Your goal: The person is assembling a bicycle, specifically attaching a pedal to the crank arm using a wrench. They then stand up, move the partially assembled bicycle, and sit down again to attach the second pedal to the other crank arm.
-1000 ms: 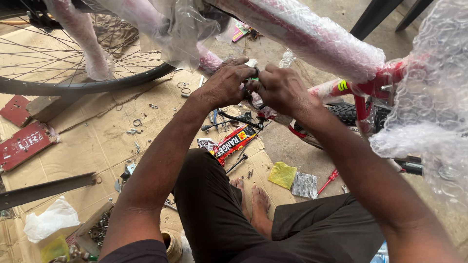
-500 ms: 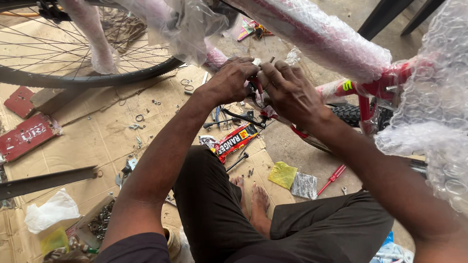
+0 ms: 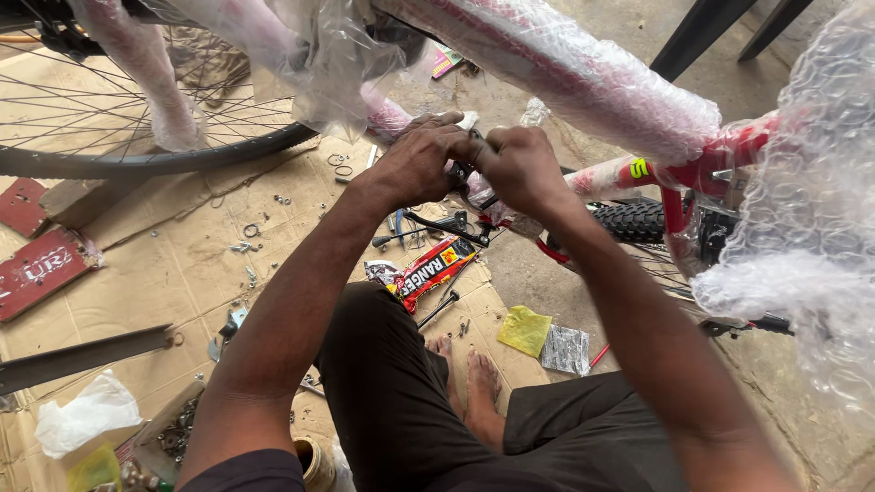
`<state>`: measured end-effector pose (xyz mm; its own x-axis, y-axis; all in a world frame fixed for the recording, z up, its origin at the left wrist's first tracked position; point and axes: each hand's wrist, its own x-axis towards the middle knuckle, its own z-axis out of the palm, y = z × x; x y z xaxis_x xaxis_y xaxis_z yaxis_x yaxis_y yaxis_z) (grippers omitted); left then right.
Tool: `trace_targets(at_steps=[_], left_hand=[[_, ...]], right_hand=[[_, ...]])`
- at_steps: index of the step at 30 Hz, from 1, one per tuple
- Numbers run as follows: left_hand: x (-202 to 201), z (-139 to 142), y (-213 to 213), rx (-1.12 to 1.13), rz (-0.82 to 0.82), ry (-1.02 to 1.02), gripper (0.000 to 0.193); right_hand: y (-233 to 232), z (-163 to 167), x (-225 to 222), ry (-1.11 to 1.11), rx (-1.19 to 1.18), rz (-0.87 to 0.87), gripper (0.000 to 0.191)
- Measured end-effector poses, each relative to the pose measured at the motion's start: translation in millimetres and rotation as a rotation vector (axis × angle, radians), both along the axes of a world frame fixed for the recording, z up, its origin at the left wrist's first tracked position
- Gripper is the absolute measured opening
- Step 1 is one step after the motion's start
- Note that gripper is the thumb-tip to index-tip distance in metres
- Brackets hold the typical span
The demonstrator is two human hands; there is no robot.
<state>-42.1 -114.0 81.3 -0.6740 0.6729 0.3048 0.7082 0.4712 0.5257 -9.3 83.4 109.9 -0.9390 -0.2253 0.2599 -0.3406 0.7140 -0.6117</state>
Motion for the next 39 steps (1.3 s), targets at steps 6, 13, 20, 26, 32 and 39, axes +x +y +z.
trace_targets(at_steps=[6,13,20,26,32,39], left_hand=[[3,8,3,-0.042,0.029,0.011,0.025],[0,12,4,-0.055,0.109,-0.021,0.029],[-7,20,0,-0.036,0.19,-0.147,0.045],[-10,26,-1,-0.11,0.215,-0.255,0.033],[-12,17,-4,-0.081,0.192,-0.309,0.025],[-18,4,-3,-0.083,0.138,-0.116,0.024]], right_hand=[[-8,-5,-4,-0.686,-0.626,-0.299,0.056],[-20,-9,1,-0.671,-0.796,-0.324,0.048],[-29,-1,-3,-0.563,-0.6,-0.181,0.02],[-31,2,-6,-0.588,-0.542,-0.292,0.02],[-21,-10,-4,-0.242,-0.034,-0.027,0.023],[-20,-26,-21,-0.459,-0.238,-0.152,0.054]])
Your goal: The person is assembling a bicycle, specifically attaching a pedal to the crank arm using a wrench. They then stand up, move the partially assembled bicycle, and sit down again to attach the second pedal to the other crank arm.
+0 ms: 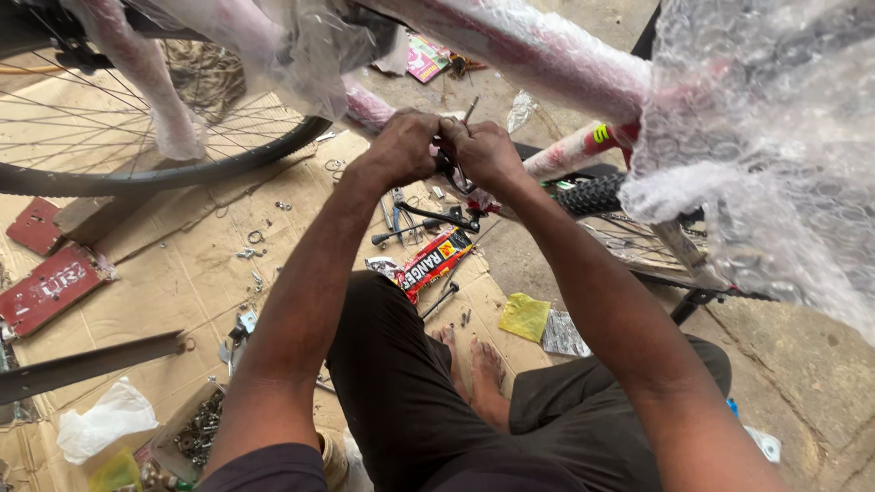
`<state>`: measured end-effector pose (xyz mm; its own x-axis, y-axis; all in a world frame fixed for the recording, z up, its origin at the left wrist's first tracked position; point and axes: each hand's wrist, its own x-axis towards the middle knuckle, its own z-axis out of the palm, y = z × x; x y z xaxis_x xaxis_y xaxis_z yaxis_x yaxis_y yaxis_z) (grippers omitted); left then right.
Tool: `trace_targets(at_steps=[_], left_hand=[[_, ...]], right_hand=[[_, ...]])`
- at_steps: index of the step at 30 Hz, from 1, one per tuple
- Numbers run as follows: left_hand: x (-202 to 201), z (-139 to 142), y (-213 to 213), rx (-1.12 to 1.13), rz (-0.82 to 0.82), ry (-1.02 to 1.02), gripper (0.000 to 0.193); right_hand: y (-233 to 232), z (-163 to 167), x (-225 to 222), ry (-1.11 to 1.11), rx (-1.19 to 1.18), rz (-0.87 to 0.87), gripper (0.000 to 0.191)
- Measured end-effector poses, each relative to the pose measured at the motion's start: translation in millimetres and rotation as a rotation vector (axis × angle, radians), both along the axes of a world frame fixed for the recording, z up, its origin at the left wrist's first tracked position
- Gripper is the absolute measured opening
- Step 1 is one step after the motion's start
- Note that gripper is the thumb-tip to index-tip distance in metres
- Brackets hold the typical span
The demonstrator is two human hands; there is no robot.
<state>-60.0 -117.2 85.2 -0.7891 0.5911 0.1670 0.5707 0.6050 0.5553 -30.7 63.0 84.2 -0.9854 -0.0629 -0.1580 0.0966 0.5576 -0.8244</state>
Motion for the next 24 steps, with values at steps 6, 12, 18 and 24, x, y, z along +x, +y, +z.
trace_targets(at_steps=[6,12,18,24], left_hand=[[6,2,2,0.029,0.012,0.004,0.026],[9,7,-1,0.075,-0.086,-0.014,0.025],[13,9,1,0.071,-0.081,0.026,0.023],[17,15,-2,0.087,-0.052,-0.041,0.019]], right_hand=[[-1,13,9,-0.306,-0.112,-0.108,0.057],[13,39,35,0.911,0.671,0.219,0.024],[38,49,37,1.223,1.056,0.645,0.029],[24,39,5,0.348,0.624,0.466,0.026]])
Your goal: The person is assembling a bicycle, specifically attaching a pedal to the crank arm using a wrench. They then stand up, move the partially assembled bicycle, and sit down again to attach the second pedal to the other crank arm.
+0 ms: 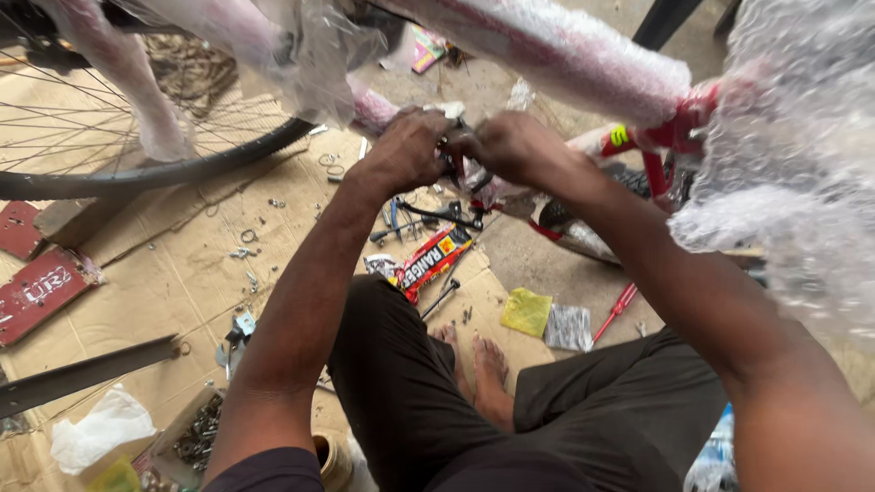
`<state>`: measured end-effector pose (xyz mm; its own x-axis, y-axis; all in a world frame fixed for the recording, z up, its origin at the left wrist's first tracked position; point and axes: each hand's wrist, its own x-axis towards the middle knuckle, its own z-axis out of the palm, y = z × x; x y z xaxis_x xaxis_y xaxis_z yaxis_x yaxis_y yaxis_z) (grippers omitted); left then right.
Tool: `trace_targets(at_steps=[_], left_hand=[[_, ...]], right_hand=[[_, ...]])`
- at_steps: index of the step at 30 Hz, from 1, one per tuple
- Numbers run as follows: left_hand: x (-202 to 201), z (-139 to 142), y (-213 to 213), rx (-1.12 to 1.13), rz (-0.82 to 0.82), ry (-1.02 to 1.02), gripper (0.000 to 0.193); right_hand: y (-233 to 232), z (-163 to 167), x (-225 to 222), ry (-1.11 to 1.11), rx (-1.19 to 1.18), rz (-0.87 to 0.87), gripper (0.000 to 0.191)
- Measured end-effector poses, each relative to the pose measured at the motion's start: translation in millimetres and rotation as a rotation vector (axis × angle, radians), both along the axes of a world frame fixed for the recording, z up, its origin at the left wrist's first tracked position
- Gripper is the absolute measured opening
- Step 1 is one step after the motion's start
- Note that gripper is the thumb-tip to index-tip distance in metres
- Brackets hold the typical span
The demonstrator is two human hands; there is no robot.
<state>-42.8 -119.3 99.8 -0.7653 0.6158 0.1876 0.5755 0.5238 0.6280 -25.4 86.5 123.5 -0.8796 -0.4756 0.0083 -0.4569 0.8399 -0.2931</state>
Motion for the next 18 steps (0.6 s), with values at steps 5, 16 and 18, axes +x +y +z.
trace_targets(at_steps=[5,16,18], left_hand=[[1,-7,3,0.123,-0.019,0.035,0.018],[-4,-31,-3,0.274,0.041,0.247,0.019],[5,-36,-1,0.449,0.043,0.266,0.012]], right_hand=[[-9,-25,-2,-0.136,-0.516,-0.303,0.045],[-22,-20,20,0.213,-0.496,-0.211,0.024],[-21,-19,18,0.04,-0.542,-0.215,0.019]])
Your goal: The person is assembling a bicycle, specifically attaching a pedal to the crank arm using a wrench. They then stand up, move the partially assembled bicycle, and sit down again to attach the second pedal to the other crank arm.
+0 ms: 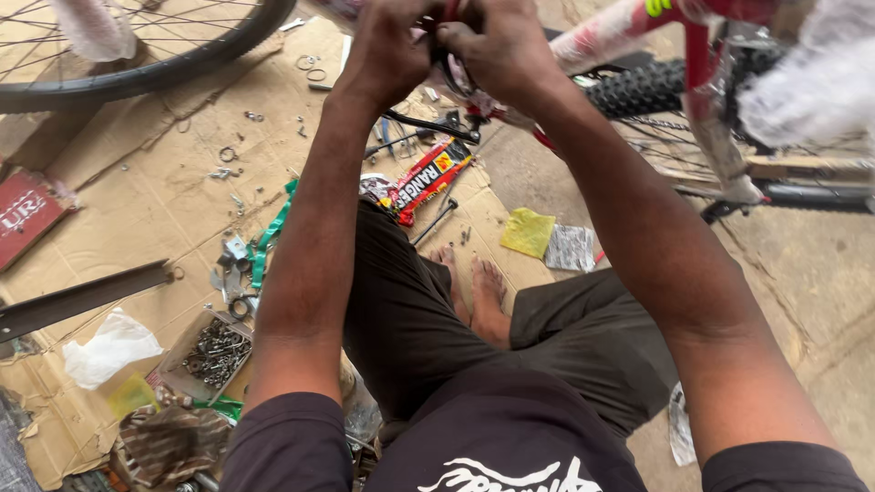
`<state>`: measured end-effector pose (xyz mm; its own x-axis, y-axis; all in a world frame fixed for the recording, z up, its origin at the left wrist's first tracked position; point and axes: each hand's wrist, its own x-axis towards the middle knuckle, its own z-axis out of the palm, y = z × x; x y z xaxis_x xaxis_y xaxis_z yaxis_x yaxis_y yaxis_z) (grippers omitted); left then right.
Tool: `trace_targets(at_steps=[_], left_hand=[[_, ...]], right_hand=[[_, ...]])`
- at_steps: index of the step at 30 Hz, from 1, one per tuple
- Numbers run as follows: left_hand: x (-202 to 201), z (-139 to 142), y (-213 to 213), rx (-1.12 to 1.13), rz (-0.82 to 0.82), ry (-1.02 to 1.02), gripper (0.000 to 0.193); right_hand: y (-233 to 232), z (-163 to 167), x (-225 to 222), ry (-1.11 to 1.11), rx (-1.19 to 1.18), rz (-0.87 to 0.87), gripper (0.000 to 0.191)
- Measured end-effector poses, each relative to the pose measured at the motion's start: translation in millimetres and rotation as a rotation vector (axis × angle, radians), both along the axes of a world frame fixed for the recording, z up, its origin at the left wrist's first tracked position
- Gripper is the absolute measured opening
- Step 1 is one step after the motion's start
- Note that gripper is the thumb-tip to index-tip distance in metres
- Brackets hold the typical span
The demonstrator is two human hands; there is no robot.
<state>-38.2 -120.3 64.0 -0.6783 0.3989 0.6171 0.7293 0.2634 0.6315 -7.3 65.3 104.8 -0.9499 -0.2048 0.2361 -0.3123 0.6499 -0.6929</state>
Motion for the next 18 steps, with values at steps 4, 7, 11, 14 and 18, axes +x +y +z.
trace_targets(at_steps=[4,7,11,14,18], left_hand=[[25,-13,10,0.21,0.288,0.143,0.024],[35,-18,10,0.137,0.444,0.23,0.024],[36,-19,3,0.404,0.451,0.08,0.014],[30,-20,-6,0.628,0.458,-0.052,0.005],[17,-29,-23,0.903,0.457,-0.139,0.005]], right_hand=[[-5,-12,-2,0.075,-0.038,-0.033,0.017],[-4,-23,2,0.284,-0.058,0.053,0.014],[-6,-22,6,-0.092,-0.486,-0.003,0.012],[-15,-8,12,0.173,-0.427,-0.056,0.013],[7,10,44,0.265,-0.33,-0.003,0.018]])
